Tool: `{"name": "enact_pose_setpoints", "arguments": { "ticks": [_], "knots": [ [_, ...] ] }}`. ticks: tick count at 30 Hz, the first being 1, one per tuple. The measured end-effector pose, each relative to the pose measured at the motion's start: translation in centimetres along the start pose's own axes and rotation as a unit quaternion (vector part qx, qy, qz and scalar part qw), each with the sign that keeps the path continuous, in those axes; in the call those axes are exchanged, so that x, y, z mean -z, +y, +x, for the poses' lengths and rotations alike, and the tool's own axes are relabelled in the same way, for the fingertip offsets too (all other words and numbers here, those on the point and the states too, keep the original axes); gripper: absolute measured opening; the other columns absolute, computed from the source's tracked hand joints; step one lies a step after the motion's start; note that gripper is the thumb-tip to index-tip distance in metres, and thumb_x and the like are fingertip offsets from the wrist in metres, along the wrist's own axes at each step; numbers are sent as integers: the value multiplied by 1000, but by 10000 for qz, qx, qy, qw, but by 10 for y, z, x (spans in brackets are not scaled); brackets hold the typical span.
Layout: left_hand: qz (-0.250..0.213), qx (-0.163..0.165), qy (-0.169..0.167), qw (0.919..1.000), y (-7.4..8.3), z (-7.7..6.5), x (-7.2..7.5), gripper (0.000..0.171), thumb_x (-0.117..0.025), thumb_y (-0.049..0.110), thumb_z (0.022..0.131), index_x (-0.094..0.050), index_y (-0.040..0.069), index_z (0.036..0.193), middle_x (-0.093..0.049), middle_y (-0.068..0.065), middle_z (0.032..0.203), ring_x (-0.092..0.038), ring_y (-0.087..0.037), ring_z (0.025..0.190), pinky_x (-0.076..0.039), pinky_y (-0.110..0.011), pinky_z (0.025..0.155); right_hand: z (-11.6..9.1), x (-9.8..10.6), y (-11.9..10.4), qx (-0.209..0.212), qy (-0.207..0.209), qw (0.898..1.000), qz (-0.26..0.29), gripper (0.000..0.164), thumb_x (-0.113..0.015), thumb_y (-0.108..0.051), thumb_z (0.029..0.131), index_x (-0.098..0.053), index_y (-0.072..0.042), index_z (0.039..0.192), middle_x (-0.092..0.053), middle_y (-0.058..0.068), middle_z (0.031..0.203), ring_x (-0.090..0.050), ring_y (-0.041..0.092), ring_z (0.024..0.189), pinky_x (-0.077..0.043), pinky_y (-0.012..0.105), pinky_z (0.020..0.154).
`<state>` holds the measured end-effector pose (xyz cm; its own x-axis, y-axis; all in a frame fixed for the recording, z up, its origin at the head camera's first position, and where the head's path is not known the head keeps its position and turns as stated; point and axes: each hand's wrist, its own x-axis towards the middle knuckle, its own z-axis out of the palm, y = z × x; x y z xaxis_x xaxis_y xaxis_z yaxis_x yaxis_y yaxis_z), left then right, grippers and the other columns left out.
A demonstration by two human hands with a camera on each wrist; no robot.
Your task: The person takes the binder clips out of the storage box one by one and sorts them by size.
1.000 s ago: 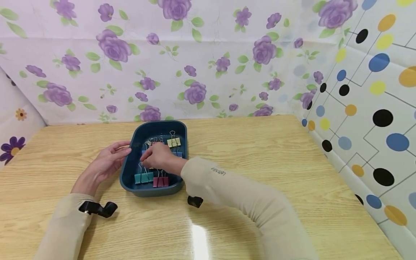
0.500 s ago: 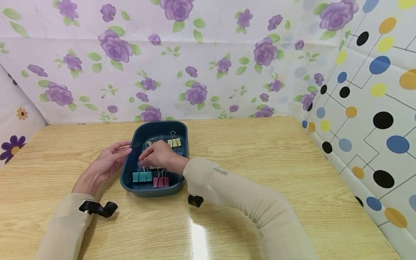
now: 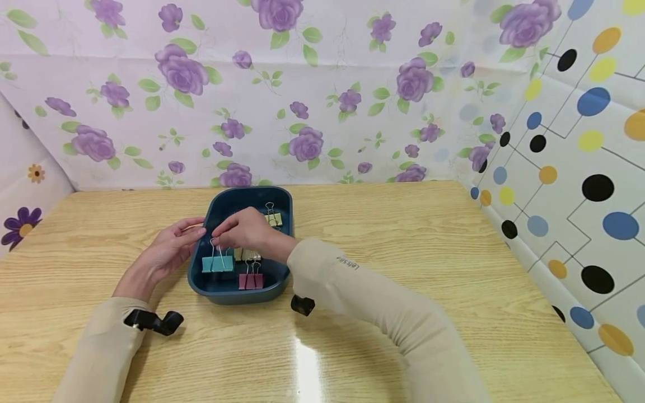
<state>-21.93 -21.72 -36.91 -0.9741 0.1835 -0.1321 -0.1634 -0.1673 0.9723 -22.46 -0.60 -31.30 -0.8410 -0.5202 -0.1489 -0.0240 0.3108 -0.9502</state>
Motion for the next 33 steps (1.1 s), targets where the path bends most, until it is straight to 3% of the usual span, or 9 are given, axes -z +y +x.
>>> {"name": "enact_pose_setpoints", "arguments": {
  "ticks": [9,19,27,33],
  "knots": [
    [-60,19,67,10000,0,0,-1,41,-61,8,95,-43,2,131,-64,2,98,-62,-6,91,-50,-18,82,-4,17,-10,75,420,9989,179,12,-72,-9,87,-76,-3,97,-71,4,88,-68,17,83,-55,35,83],
    [-217,-33,50,9997,-2,1,-1,36,-60,4,95,-44,2,127,-64,1,96,-62,-6,87,-50,-17,79,-4,47,-9,213,422,9985,285,19,-67,-5,91,-70,4,108,-70,11,101,-67,27,98,-51,40,91],
    [-356,-14,115,9993,1,1,-3,37,-61,3,95,-44,1,128,-66,-1,98,-62,-8,89,-51,-18,80,-7,62,-8,198,666,9965,475,25,-66,-9,93,-68,5,113,-70,11,102,-66,27,97,-53,30,85],
    [-348,22,160,9993,-1,0,-2,36,-61,3,94,-45,2,126,-65,-1,98,-62,-7,88,-51,-18,80,-8,73,0,127,703,9969,315,23,-67,-9,92,-69,5,109,-70,12,101,-67,25,92,-51,37,90]
  ]
}}
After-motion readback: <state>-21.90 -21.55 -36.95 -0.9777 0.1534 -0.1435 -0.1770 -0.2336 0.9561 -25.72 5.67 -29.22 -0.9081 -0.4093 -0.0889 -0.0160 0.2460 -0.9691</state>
